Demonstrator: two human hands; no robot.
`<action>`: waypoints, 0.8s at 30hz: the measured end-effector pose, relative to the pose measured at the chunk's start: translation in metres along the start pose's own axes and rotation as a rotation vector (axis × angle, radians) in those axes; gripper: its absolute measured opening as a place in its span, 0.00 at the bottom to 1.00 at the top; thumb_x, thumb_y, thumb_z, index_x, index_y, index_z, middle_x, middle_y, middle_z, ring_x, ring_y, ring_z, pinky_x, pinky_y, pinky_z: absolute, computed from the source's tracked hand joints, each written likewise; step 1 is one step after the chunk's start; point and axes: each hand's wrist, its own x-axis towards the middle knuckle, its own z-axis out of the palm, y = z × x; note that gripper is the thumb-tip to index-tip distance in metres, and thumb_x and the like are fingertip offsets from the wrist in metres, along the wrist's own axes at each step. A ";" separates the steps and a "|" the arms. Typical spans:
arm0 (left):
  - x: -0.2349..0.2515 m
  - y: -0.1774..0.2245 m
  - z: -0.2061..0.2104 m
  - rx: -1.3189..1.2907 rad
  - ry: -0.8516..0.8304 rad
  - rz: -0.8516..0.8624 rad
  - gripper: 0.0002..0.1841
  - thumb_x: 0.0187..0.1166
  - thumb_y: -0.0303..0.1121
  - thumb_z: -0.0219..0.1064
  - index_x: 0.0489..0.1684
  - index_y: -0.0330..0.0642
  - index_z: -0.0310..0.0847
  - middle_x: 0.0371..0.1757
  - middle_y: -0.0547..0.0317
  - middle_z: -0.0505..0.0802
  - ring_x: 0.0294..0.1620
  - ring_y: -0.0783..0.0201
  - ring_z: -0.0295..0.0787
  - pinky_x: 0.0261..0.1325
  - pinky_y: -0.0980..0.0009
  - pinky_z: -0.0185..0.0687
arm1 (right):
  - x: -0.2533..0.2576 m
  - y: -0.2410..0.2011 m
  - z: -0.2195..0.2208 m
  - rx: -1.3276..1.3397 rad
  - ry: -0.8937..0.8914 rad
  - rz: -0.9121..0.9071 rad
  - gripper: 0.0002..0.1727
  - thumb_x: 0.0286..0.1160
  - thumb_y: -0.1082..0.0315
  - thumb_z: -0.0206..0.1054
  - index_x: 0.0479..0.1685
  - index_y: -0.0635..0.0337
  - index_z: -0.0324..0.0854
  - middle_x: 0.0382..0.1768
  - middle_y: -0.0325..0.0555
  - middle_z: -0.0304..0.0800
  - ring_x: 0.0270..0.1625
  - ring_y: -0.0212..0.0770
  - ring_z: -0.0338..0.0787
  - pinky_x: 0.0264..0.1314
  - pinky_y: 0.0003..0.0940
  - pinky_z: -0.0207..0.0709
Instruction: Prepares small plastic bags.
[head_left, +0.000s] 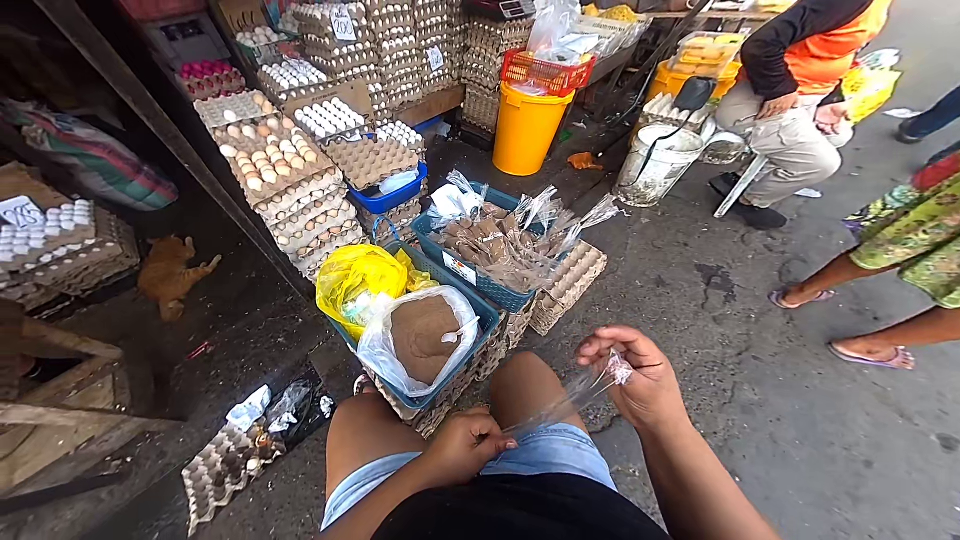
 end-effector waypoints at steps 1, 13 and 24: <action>-0.001 0.000 0.000 0.009 0.001 -0.003 0.19 0.81 0.35 0.71 0.21 0.27 0.83 0.27 0.48 0.87 0.38 0.63 0.85 0.48 0.71 0.79 | 0.002 -0.001 0.000 -0.005 -0.020 -0.011 0.22 0.78 0.58 0.72 0.72 0.33 0.83 0.50 0.30 0.97 0.50 0.27 0.95 0.58 0.22 0.87; 0.001 -0.007 0.002 0.005 0.010 0.114 0.22 0.83 0.35 0.68 0.16 0.28 0.80 0.23 0.48 0.85 0.35 0.63 0.84 0.47 0.71 0.79 | -0.005 -0.005 0.001 -0.358 -0.243 0.067 0.47 0.74 0.51 0.75 0.93 0.34 0.51 0.73 0.36 0.85 0.63 0.35 0.91 0.68 0.31 0.84; 0.000 -0.008 0.001 -0.020 -0.053 0.147 0.23 0.83 0.35 0.69 0.15 0.28 0.78 0.21 0.48 0.83 0.32 0.63 0.82 0.43 0.72 0.77 | 0.002 -0.001 0.002 -0.073 -0.146 -0.046 0.43 0.73 0.55 0.77 0.90 0.25 0.60 0.73 0.35 0.86 0.70 0.39 0.88 0.74 0.31 0.80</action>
